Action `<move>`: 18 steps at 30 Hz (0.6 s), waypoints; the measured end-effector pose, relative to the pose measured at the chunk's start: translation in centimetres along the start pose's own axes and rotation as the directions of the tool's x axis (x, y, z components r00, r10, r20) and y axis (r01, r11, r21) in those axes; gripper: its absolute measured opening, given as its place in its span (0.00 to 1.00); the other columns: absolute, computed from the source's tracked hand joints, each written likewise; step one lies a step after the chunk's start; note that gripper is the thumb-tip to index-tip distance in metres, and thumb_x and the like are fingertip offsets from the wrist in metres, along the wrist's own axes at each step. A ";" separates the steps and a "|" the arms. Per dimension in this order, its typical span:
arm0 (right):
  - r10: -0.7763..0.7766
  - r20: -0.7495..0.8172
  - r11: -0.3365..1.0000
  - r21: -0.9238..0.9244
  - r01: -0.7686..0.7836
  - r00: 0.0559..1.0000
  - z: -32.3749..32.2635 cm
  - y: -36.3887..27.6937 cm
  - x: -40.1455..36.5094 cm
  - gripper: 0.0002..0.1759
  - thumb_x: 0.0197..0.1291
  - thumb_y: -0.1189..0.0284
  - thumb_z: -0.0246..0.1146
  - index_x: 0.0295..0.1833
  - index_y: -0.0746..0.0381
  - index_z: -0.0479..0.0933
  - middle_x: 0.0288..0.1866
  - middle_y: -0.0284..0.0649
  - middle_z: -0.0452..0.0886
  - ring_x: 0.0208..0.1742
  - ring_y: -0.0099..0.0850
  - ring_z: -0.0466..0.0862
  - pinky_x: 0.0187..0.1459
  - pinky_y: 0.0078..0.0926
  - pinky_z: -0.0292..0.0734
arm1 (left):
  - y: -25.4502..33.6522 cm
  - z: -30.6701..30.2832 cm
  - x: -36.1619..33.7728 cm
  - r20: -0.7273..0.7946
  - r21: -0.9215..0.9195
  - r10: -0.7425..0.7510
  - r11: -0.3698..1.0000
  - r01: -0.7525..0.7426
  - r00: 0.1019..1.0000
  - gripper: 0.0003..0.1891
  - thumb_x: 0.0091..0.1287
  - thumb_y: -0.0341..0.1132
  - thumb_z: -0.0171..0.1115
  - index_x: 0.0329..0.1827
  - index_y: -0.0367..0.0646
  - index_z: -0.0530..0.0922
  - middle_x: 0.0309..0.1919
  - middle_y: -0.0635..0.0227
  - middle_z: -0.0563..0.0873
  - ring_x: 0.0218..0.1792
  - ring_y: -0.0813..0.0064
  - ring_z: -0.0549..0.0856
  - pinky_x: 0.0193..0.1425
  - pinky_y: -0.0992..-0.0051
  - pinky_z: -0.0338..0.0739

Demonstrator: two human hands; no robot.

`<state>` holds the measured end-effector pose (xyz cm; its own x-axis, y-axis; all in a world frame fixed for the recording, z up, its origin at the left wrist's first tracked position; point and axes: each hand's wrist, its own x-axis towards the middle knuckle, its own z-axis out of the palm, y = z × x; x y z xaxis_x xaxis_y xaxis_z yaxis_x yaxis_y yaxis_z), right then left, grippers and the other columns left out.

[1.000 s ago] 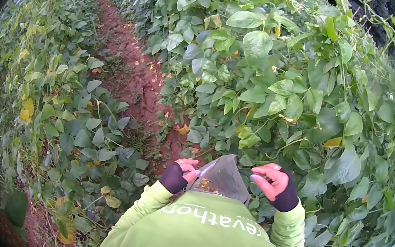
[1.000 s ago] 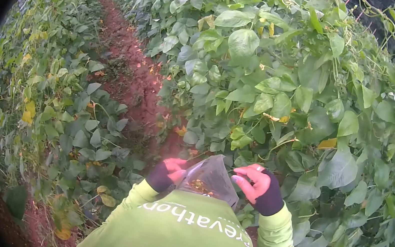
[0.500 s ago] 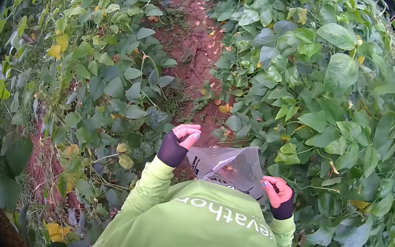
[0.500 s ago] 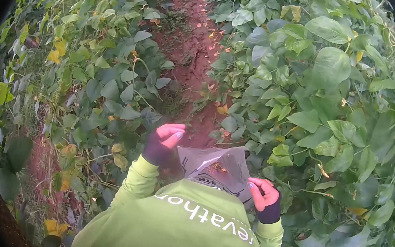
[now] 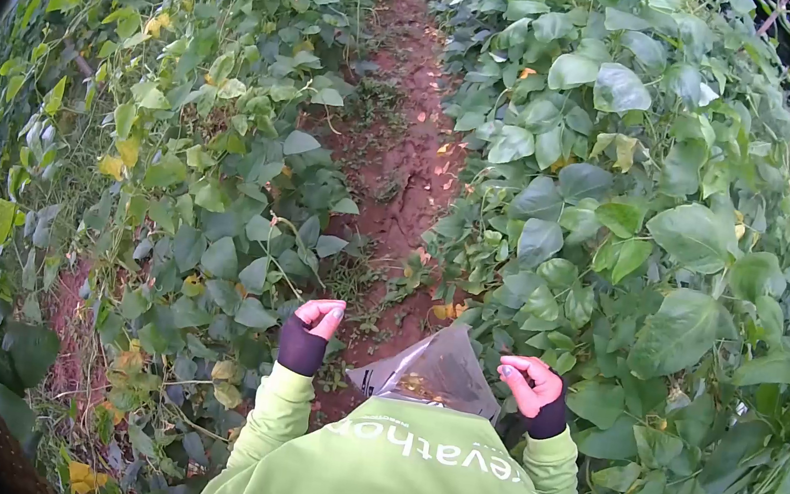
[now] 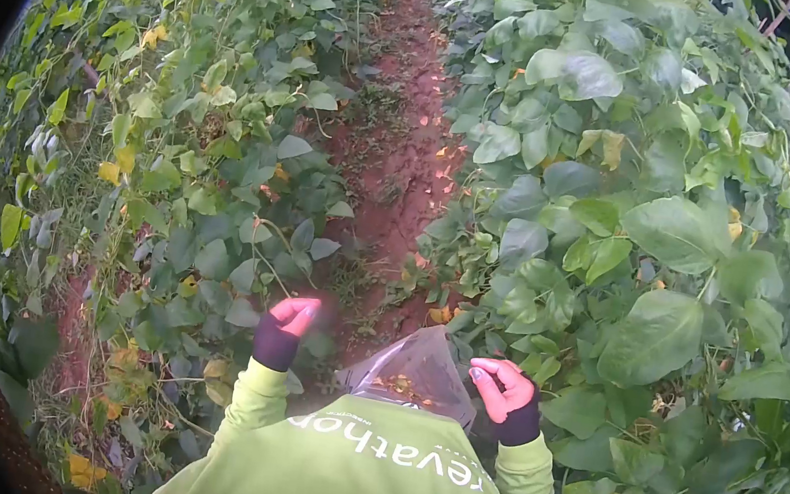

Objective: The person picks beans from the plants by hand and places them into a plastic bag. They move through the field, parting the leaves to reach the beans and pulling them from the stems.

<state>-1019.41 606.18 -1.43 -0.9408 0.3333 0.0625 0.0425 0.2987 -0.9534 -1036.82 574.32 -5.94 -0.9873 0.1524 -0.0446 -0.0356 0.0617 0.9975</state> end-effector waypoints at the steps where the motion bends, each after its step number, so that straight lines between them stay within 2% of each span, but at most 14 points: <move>1: -0.001 -0.001 1.000 -0.005 0.001 1.000 -0.8 0.4 0.8 0.09 0.61 0.75 0.65 0.47 0.64 0.83 0.36 0.37 0.85 0.38 0.27 0.80 0.43 0.24 0.74 | 0.8 2.1 1.2 0.048 0.007 0.040 0.999 -0.041 0.998 0.08 0.68 0.30 0.64 0.45 0.38 0.85 0.41 0.66 0.87 0.43 0.78 0.82 0.51 0.77 0.75; 3: 0.006 -0.024 1.000 -0.011 -0.006 1.000 -2.2 0.3 2.1 0.09 0.61 0.75 0.65 0.47 0.64 0.83 0.36 0.38 0.85 0.37 0.26 0.81 0.43 0.24 0.74 | 2.7 5.8 3.4 0.123 0.001 0.104 0.994 -0.105 0.987 0.07 0.66 0.29 0.64 0.44 0.38 0.85 0.42 0.63 0.87 0.45 0.73 0.84 0.53 0.74 0.76; 6: 0.004 -0.067 1.000 0.008 -0.004 0.998 -3.4 1.2 4.0 0.09 0.61 0.76 0.64 0.47 0.65 0.83 0.35 0.38 0.84 0.36 0.25 0.81 0.42 0.23 0.75 | 5.2 10.3 6.5 0.213 0.039 0.310 0.945 -0.325 0.927 0.08 0.65 0.29 0.64 0.44 0.38 0.85 0.42 0.61 0.87 0.47 0.69 0.85 0.55 0.71 0.76; 9: 0.024 -0.079 0.999 0.042 -0.021 0.997 -3.8 1.5 5.7 0.09 0.62 0.76 0.64 0.47 0.65 0.83 0.35 0.38 0.84 0.36 0.24 0.81 0.42 0.22 0.75 | 5.5 13.1 9.4 0.271 0.009 0.372 0.921 -0.389 0.888 0.08 0.65 0.28 0.64 0.44 0.38 0.85 0.43 0.60 0.88 0.48 0.67 0.85 0.56 0.70 0.76; 11: 0.048 -0.050 0.998 0.035 -0.046 0.998 -3.5 1.8 7.0 0.09 0.62 0.77 0.64 0.47 0.66 0.83 0.35 0.38 0.84 0.38 0.24 0.82 0.43 0.21 0.75 | 6.0 14.4 11.1 0.283 -0.011 0.355 0.930 -0.367 0.891 0.08 0.64 0.28 0.64 0.44 0.38 0.85 0.43 0.60 0.88 0.48 0.67 0.84 0.57 0.70 0.76; 13: 0.085 -0.054 0.994 0.081 -0.080 0.995 -3.1 1.9 8.2 0.09 0.62 0.76 0.64 0.47 0.66 0.83 0.36 0.38 0.84 0.38 0.24 0.82 0.44 0.21 0.75 | 6.9 15.2 13.4 0.308 -0.044 0.417 0.904 -0.425 0.855 0.08 0.65 0.28 0.64 0.44 0.37 0.85 0.43 0.60 0.88 0.48 0.67 0.84 0.57 0.70 0.76; 15: 0.052 -0.034 0.998 -0.028 -0.053 0.998 -2.8 2.7 9.6 0.09 0.65 0.78 0.62 0.49 0.67 0.82 0.40 0.39 0.85 0.39 0.24 0.84 0.44 0.22 0.79 | 8.0 15.8 15.9 0.299 -0.069 0.418 0.906 -0.418 0.858 0.08 0.65 0.28 0.64 0.44 0.38 0.85 0.43 0.60 0.88 0.48 0.68 0.84 0.57 0.71 0.76; 17: 0.059 -0.039 0.997 -0.037 -0.061 0.997 -2.3 3.1 11.5 0.09 0.65 0.78 0.62 0.49 0.67 0.81 0.40 0.39 0.85 0.39 0.24 0.84 0.44 0.21 0.79 | 8.9 16.0 19.1 0.252 -0.116 0.390 0.921 -0.373 0.886 0.08 0.65 0.28 0.63 0.45 0.38 0.85 0.43 0.62 0.87 0.47 0.70 0.84 0.56 0.72 0.76; 18: 0.063 -0.061 0.997 -0.030 -0.065 0.996 -2.0 3.4 12.7 0.09 0.65 0.78 0.62 0.49 0.67 0.81 0.40 0.39 0.85 0.39 0.24 0.84 0.44 0.21 0.79 | 8.9 15.9 21.3 0.250 -0.077 0.464 0.884 -0.460 0.850 0.08 0.66 0.28 0.63 0.46 0.38 0.85 0.44 0.63 0.87 0.47 0.71 0.84 0.56 0.73 0.75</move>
<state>-1030.52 613.17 -3.31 -0.9139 0.4056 0.0199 0.1140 0.3034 -0.9460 -1055.70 593.78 1.08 -0.8169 0.4045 0.4113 0.4112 -0.0917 0.9069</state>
